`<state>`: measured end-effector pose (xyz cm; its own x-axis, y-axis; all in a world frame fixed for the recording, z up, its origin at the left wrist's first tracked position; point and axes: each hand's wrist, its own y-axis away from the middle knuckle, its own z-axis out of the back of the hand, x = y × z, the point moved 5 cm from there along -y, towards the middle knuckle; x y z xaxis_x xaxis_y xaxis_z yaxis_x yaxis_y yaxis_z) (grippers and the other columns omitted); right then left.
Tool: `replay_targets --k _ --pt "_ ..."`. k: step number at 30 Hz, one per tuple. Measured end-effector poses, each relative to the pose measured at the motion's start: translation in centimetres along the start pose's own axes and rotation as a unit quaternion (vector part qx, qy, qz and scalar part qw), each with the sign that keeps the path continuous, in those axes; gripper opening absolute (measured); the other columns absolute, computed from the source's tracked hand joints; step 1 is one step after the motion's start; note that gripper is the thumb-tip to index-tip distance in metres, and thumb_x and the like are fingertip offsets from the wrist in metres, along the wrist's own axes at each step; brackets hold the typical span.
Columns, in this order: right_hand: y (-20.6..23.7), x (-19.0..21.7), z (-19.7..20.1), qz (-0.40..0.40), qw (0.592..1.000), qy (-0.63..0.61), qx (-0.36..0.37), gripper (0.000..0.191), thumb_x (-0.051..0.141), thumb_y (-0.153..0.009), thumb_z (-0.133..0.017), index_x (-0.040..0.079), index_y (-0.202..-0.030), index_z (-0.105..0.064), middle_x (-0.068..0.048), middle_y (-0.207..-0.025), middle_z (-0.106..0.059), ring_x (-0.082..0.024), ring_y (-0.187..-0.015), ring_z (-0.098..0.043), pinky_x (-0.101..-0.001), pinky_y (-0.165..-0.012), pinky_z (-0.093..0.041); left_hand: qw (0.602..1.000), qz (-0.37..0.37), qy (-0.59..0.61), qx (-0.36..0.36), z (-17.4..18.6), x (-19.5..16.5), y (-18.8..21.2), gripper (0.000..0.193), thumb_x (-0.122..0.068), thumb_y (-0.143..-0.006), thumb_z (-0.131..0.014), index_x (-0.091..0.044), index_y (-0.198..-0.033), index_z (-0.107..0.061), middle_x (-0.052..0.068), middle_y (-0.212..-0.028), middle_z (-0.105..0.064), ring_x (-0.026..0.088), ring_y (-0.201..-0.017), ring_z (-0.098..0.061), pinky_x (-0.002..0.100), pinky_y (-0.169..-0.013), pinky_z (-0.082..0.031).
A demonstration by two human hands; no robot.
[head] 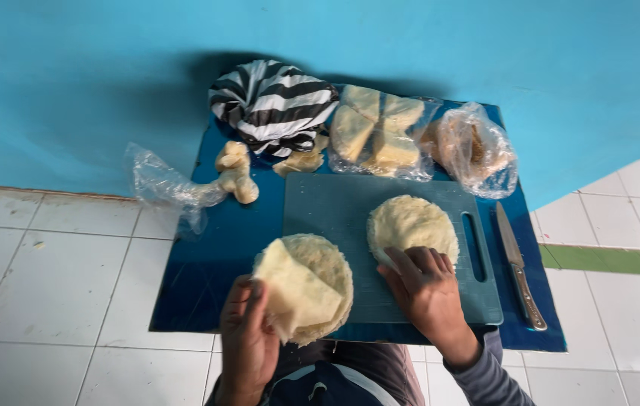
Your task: The person sits at a small blue table and peels thin outer skin layers off pieces of dough by hand, one piece at a time. They set the peeled round dough discs on a cutting board and place the removed skins aside while working through the dough pieces.
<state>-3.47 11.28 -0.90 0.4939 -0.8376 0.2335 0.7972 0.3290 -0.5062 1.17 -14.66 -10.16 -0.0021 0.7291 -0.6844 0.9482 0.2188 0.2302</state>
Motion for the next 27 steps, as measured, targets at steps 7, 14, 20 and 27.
replay_targets --k 7,14,20,27 --pt "4.1 4.6 -3.6 -0.266 0.553 -0.779 0.127 0.059 0.044 -0.101 -0.059 -0.002 -0.138 -0.053 -0.013 -0.123 -0.064 -0.021 -0.117 -0.063 -0.0377 -0.1 -0.053 0.812 -0.264 -0.418 0.311 -7.9 -1.8 5.5 0.009 -0.01 -0.095 -0.071 -0.004 -0.1 -0.067 0.021 -0.143 -0.057 0.037 -0.133 -0.06 0.047 -0.104 -0.053" --pt "4.6 5.2 -3.1 -0.285 0.443 -0.846 0.084 0.059 0.047 -0.096 -0.06 0.002 -0.133 -0.049 -0.015 -0.122 -0.063 -0.027 -0.112 -0.066 -0.0412 -0.093 -0.057 0.704 -0.321 -0.507 0.38 -11.8 -2.6 7.7 0.013 -0.011 -0.084 -0.078 -0.007 -0.082 -0.065 0.016 -0.141 -0.057 0.038 -0.135 -0.056 0.057 -0.114 -0.043" --pt "8.0 3.6 -3.8 -0.341 0.491 -0.796 0.089 0.03 0.014 -0.1 -0.065 -0.002 -0.124 -0.057 -0.012 -0.113 -0.068 -0.019 -0.103 -0.068 -0.0365 -0.087 -0.058 0.68 -0.328 -0.525 0.393 -11.5 -1.7 7.9 0.017 -0.02 -0.084 -0.08 -0.009 -0.081 -0.068 0.015 -0.135 -0.058 0.04 -0.136 -0.052 0.07 -0.116 -0.026" --pt "9.6 0.8 -2.2 -0.281 0.682 -0.672 0.065 0.018 0.003 -0.1 -0.062 -0.004 -0.116 -0.066 -0.011 -0.104 -0.073 -0.014 -0.094 -0.069 -0.0308 -0.083 -0.058 0.792 -0.29 -0.476 0.25 -9.0 -0.8 6.3 0.018 -0.021 -0.097 -0.071 -0.006 -0.104 -0.064 0.013 -0.117 -0.063 0.017 -0.097 -0.068 0.035 -0.083 -0.059"
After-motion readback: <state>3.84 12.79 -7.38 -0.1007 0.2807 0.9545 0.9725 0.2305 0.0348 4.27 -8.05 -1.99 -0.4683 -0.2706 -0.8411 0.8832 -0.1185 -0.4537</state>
